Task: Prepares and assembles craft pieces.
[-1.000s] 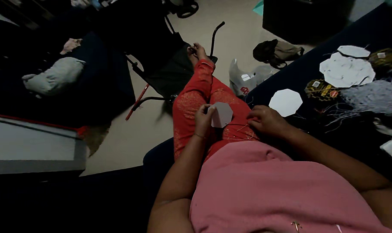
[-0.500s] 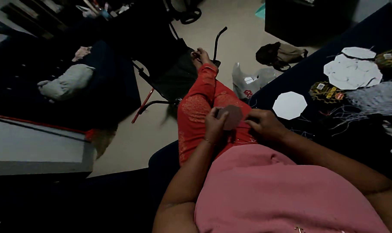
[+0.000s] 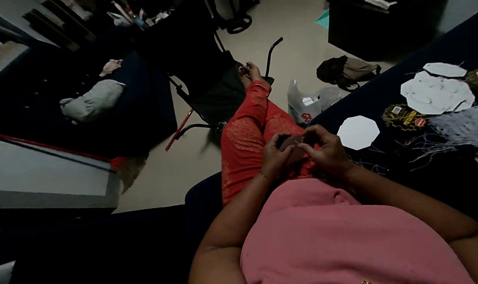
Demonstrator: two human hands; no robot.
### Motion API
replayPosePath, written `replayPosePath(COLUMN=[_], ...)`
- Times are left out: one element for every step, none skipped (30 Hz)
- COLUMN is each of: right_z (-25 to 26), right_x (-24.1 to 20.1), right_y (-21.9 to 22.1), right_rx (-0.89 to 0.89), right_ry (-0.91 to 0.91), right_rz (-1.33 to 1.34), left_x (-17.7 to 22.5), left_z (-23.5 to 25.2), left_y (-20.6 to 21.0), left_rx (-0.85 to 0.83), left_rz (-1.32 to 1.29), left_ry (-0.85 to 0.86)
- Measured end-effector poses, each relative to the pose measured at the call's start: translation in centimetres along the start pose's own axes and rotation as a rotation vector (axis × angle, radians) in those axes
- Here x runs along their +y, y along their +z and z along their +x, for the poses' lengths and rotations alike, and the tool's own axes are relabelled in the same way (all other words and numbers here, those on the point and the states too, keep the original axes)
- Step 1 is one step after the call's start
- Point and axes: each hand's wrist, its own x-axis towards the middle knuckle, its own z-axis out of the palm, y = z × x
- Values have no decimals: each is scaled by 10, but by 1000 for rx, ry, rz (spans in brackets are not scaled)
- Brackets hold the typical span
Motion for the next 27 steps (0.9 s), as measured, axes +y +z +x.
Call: replayPosePath(right_z=[0, 0, 0, 0, 1, 1, 0, 0, 0, 0, 0, 0, 0, 0, 0, 0, 1, 1, 1, 1, 0, 0, -1, -1, -2, -2, -3], right_x=[0, 0, 0, -1, -1, 0, 0, 0, 0, 0, -1, -2, -2, -2, -2, -2, -2, -2, -1, -1, 0, 0, 1, 2, 2, 1, 1], right_y=[0, 1, 1, 1, 1, 1, 1, 2, 2, 2, 1, 1, 1, 1, 1, 1, 1, 1, 0, 0, 0, 1, 1, 1, 0, 0, -1], right_rx=[4, 7, 9, 9, 8, 7, 8, 11, 14, 16, 18, 17, 20, 21, 23, 25, 25, 27, 28, 28, 31, 35, 40, 45, 48, 53, 60], right_ry=[-4, -7, -10, -12, -13, -14, -15, -16, -16, -14, -9, -4, 1, 4, 6, 7, 9, 11, 13, 14, 14, 12, 8, 2, 3, 7, 13], right_rz=[2, 4, 2, -1, 0, 3, 3, 1, -5, -10, -13, -13, -15, -15, -12, -10, -11, -17, -24, -30, -36, -40, -41, -41, -34, -26, -18], left_x=[1, 2, 2, 2, 1, 1, 1, 1, 2, 3, 4, 4, 3, 3, 3, 4, 5, 6, 6, 6, 6, 5, 2, 1, 0, 0, 0], left_z=[0, -1, -1, -1, -1, -1, -1, -1, -1, -2, -2, -2, -3, -3, -3, -3, -3, -4, -4, -4, -5, -5, -5, -5, -5, -5, -5], left_y=[1, 1, 2, 2, 3, 3, 4, 4, 4, 4, 5, 5, 5, 5, 5, 6, 6, 6, 7, 7, 8, 8, 9, 9, 9, 9, 9], left_rx=[-2, -6, -9, -12, -12, -12, -10, -10, -12, -12, -10, -9, -9, -13, -17, -19, -20, -22, -25, -31, -34, -35, -32, -28, -26, -27, -29], left_rz=[13, 22, 26, 26, 24, 23, 27, 32, 37, 35, 31, 28, 30, 36, 44, 51, 58, 63, 68, 70, 74, 85, 96, 107, 121, 127, 133], left_ry=[2, 10, 23, 35, 46, 58, 66, 66, 63, 59, 61, 67, 77, 83, 84, 82, 81, 82, 87, 94, 112, 144, 184, 220, 240, 252, 264])
